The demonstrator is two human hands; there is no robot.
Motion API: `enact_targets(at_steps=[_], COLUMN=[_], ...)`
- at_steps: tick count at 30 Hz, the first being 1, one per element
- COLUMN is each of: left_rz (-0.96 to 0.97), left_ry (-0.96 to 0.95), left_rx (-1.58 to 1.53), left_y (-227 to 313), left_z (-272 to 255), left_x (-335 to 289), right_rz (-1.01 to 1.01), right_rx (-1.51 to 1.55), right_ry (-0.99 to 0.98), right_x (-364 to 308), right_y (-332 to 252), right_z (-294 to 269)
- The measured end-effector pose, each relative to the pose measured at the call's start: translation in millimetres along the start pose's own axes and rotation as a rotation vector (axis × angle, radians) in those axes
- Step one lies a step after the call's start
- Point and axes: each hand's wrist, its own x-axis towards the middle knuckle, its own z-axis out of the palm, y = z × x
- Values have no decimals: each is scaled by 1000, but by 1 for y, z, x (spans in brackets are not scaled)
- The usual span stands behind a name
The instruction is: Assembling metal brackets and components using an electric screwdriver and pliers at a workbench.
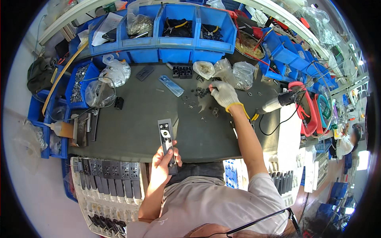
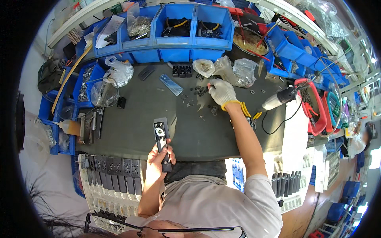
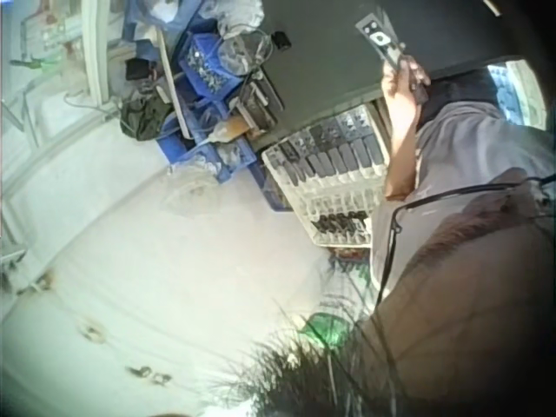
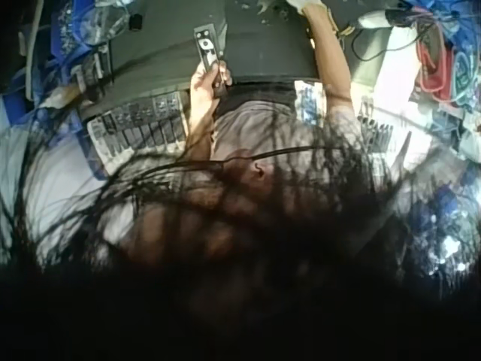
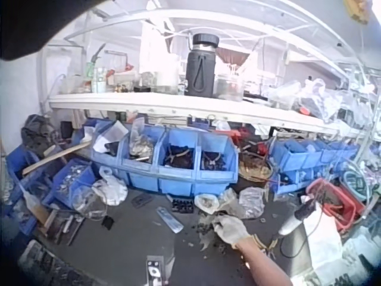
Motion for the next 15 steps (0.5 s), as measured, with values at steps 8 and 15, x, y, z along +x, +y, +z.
enact_targets(at_steps=[8, 15], left_rz=[56, 14], left_ry=[-16, 9], left_rx=[275, 271], left_y=[-4, -3], left_z=[1, 10], left_x=[-1, 12], right_rz=[-7, 23], right_rx=[-170, -279], right_ry=[71, 106], right_x=[58, 56], right_y=[-9, -12], right_z=[44, 50])
